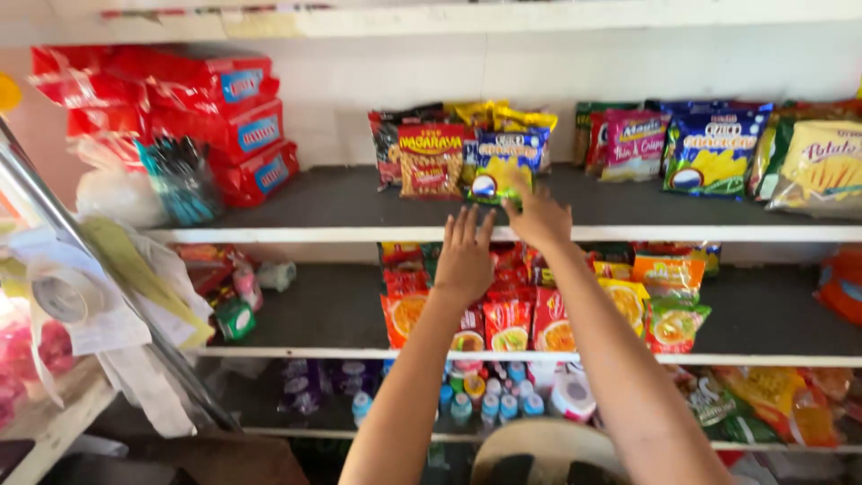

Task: Picking various snack bags from a shelf and placing them into a cardboard box.

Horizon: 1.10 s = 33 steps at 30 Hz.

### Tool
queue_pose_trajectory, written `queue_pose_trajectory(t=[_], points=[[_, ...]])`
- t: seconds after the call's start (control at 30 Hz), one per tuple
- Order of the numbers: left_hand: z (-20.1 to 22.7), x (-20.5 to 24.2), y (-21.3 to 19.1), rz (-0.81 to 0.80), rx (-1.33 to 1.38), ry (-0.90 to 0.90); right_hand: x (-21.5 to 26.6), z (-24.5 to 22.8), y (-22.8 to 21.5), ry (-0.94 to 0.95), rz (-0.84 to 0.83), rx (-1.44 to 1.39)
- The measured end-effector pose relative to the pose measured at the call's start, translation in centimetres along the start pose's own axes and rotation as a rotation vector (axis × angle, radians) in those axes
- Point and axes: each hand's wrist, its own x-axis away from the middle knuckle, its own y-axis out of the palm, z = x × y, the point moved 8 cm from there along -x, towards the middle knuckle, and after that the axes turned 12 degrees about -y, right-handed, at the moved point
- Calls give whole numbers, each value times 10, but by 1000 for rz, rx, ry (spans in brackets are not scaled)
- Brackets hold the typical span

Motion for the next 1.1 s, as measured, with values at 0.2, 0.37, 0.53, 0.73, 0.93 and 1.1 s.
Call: queue_pose_trajectory(t=[0.2, 0.37, 0.53, 0.73, 0.93, 1.1], points=[[-5, -3, 13, 31, -65, 35, 6, 0, 1, -87, 245, 5], [-16, 2, 8, 50, 251, 86, 56, -7, -34, -249, 697, -334], [-32, 61, -22, -57, 829, -5, 156, -46, -50, -161, 664, -645], [-75, 216, 60, -328, 1900, -634, 272, -69, 59, -281, 166, -646], [-65, 419, 176, -616, 2060, -1215, 405, -23, 210, 39, 157, -1055], [-32, 581, 203, -856, 1927, -1537, 536, 22, 294, 383, -43, -1074]])
